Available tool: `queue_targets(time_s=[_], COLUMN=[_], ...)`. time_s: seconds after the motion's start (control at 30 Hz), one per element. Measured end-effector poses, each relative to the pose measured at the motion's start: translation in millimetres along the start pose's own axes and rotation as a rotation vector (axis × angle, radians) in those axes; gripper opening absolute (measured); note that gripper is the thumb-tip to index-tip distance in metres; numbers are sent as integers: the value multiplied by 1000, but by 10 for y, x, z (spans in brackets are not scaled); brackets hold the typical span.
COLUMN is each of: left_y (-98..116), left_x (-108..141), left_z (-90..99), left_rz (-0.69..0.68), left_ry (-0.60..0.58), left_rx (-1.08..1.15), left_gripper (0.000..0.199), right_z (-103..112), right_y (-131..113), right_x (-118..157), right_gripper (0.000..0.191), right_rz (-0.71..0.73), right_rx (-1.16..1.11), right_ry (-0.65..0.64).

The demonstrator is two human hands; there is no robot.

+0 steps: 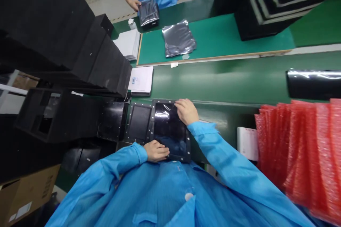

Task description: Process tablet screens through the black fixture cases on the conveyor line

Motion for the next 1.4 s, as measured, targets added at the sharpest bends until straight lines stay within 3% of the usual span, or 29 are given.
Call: queue_targets(time_s=[0.1,0.23,0.37,0.47,0.53,0.6,0.7,0.77,0.9,1.0,1.1,1.17,1.27,1.33,1.4], left_y=[-35,4,-14,-183,-491,-937,-1540,-1720,-1639,-1557,-1571,-1562,-1404,-1171,-801], left_x=[-80,-99,-147,-56,113,357,742,886,776,633,666,722,742,704,598], left_z=[-14,-49,13,109,132,79,-92,-197,-269,-178,-37,42,184,357,597], left_rz=[-31,-79,-111,-64,133,461,973,1196,1379,1489,1542,1416,1194,1149,1045], left_ry=[22,83,69,154,248,295,255,220,199,235,392,506,506,488,485], left_rx=[22,93,167,262,375,474,489,447,444,533,721,934,1159,1153,1038], left_gripper=[29,31,30,34,40,41,44,52,63,57,60,64,51,44,45], right_z=[-124,-163,-110,-133,-165,-192,-217,-232,-306,-314,-192,-62,73,47,-53], right_y=[-118,-101,-208,-475,-713,-971,-1396,-1680,-2070,-2125,-2031,-1926,-1744,-1648,-1602], right_x=[-103,-93,-143,-199,-164,-4,471,832,1264,1270,1188,1141,1042,927,787], right_gripper=[35,35,32,38,39,38,42,48,58,55,54,48,34,38,50], right_rz=[136,138,-4,-173,-219,-249,-311,-353,-417,-444,-420,-399,-439,-491,-536], right_rx=[36,141,277,375,407,430,468,496,533,531,400,255,-19,-290,-632], right_ry=[-162,-209,-260,-338,-354,-377,-448,-480,-543,-583,-580,-540,-394,-276,-171])
Point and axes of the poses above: each hand's wrist, its own x-axis away from the middle knuckle, its own z-axis out of the back of the hand, y = z × x, the point moved 3 cm from there along -x, towards the middle knuckle, and after that the axes turned 11 degrees about z, right-handed, at the moved point
